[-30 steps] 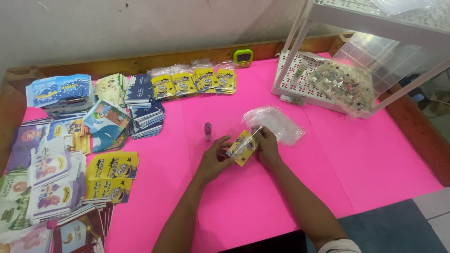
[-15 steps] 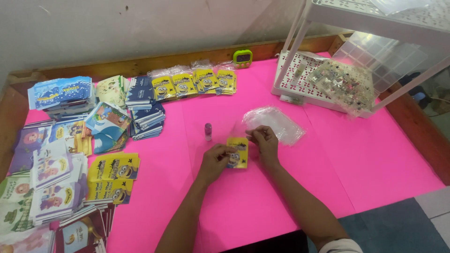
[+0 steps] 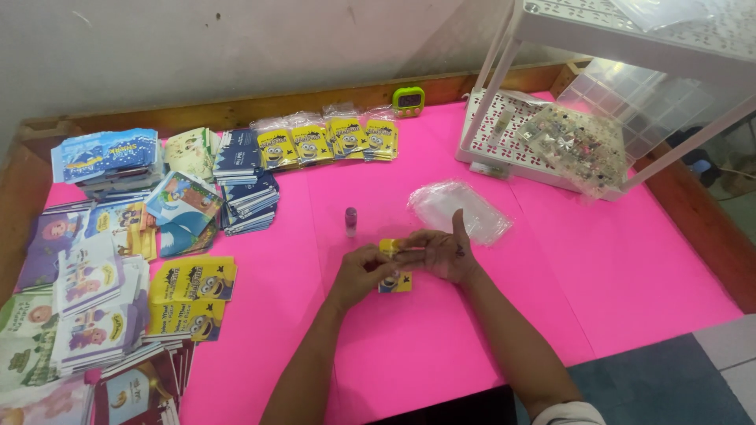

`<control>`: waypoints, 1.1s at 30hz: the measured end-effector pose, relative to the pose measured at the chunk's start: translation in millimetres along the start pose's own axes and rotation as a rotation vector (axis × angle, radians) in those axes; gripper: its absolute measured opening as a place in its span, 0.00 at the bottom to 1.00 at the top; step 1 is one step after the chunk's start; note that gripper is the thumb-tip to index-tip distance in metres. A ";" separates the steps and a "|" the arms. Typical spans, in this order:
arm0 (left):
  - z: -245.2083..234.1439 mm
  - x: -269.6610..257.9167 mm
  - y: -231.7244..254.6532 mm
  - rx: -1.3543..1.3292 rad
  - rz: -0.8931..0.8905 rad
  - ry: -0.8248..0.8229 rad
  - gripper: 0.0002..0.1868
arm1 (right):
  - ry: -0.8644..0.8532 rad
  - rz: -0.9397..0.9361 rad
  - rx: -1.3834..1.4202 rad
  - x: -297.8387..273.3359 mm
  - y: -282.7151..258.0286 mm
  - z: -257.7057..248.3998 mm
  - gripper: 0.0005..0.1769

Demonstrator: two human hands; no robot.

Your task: Packaging cards into plastic bags and marking small white paper slips with a marker

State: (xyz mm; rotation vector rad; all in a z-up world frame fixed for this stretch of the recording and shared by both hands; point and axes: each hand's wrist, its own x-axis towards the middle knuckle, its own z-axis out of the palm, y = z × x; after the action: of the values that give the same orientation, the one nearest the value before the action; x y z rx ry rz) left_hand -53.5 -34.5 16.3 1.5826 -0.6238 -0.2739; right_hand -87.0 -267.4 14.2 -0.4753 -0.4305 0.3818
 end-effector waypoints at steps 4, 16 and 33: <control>3.4 -3.8 -3.7 0.002 0.034 -0.050 0.08 | 0.113 0.193 -0.027 -19.2 -7.6 -45.3 0.70; 4.9 -0.2 -10.0 0.204 0.119 -0.092 0.12 | 0.499 0.446 -0.702 -9.0 3.4 -12.2 0.32; 13.7 -2.1 -8.9 -0.057 0.133 0.358 0.26 | 0.518 0.232 -0.708 1.0 6.2 26.5 0.11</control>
State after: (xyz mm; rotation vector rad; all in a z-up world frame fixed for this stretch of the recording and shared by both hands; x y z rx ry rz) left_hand -60.5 -44.8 5.6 1.4804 -0.4346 0.0907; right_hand -100.4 -252.5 32.7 -1.2864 0.0134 0.3059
